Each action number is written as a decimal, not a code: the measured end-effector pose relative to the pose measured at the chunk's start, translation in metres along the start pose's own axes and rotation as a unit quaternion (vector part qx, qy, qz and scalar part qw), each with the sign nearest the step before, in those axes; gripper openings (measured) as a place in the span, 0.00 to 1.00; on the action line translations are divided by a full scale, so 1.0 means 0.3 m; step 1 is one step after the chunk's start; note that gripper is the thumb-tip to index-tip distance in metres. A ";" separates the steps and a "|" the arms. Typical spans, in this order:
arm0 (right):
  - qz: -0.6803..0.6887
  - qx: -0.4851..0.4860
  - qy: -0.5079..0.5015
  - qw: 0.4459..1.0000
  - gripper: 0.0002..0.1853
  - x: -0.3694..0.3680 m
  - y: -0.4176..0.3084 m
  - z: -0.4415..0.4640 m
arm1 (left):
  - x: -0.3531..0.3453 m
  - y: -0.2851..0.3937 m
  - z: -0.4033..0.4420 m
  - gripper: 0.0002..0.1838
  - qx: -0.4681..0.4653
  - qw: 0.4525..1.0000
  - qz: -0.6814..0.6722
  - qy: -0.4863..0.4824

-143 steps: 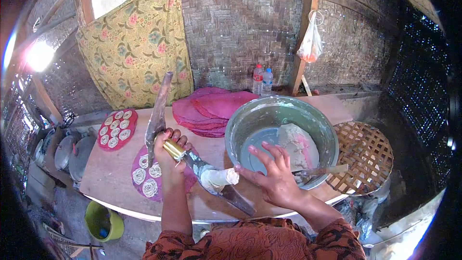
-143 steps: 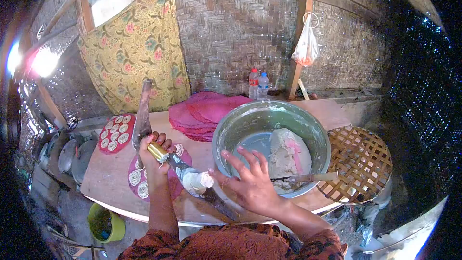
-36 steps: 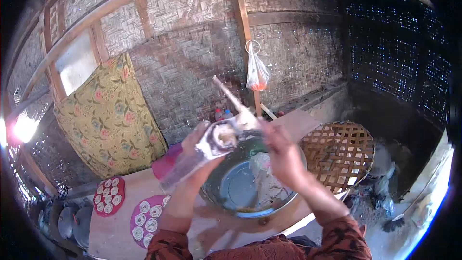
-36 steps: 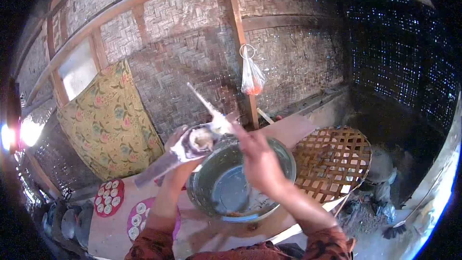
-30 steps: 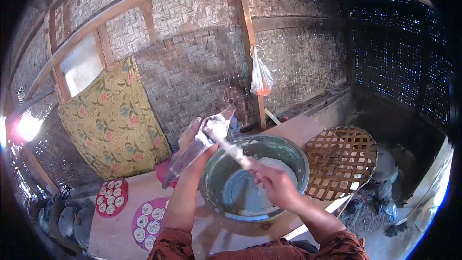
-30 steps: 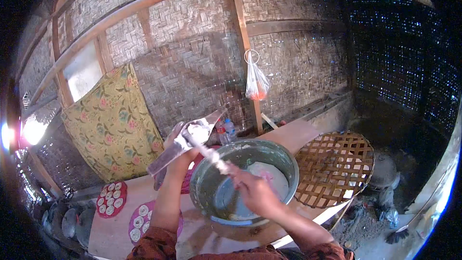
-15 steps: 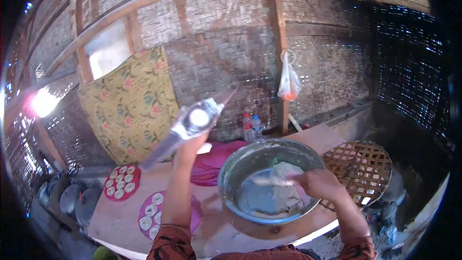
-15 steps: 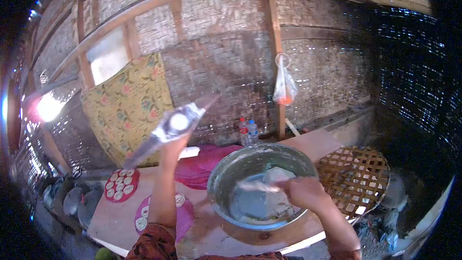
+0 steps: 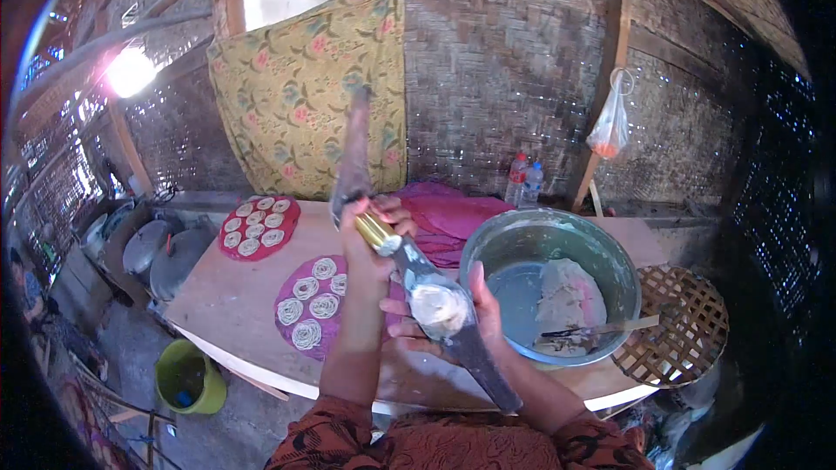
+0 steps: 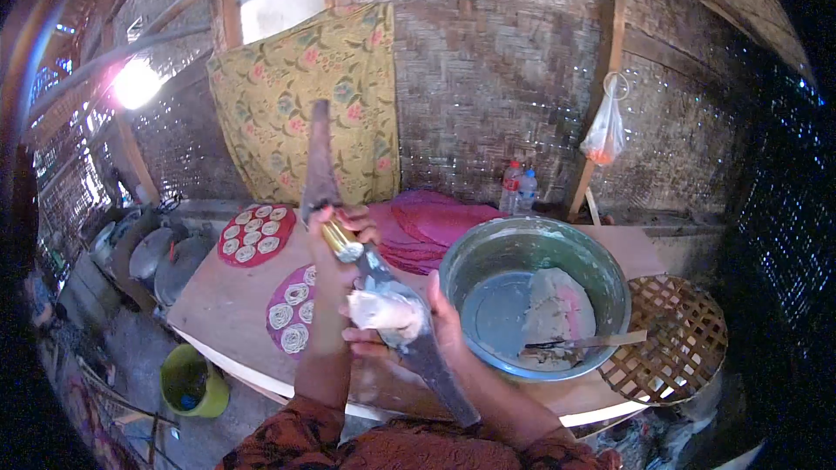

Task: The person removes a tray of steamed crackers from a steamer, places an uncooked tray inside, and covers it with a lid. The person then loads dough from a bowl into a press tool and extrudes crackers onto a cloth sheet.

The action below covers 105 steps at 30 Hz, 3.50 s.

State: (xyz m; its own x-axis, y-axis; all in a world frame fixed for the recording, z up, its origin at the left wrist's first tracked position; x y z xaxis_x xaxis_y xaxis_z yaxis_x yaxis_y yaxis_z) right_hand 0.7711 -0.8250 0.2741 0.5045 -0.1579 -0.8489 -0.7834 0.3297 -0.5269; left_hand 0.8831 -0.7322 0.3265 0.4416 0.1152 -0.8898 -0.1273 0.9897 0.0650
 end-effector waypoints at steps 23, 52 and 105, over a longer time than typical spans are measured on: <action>-0.882 0.080 0.151 0.440 0.50 -0.372 -0.013 0.401 | 0.158 0.492 -0.390 0.26 0.149 0.578 0.757 -0.266; -0.046 -0.235 0.015 0.971 0.56 0.296 0.318 0.311 | 0.212 0.564 0.181 0.33 0.136 0.980 0.133 -0.067; -0.296 -0.158 0.441 0.832 0.26 0.437 0.250 0.220 | 0.774 0.554 -0.009 0.30 0.135 0.970 0.080 0.184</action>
State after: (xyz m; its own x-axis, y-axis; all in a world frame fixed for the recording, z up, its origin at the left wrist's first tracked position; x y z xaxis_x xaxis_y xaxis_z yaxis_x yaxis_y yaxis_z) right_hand 0.8025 -0.7595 0.1261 0.4830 -0.8733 -0.0640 -0.6191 -0.2889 -0.7303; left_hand 0.9621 -0.5412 0.1293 0.0814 0.2810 -0.9562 0.0915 0.9533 0.2879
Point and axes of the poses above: each hand's wrist, its own z-axis towards the middle knuckle, its own x-axis out of the back of the hand, y = z × x, the point moved 9 cm from there along z, towards the middle knuckle, and after that the axes turned 13 degrees about -x, right-handed, at the moved point
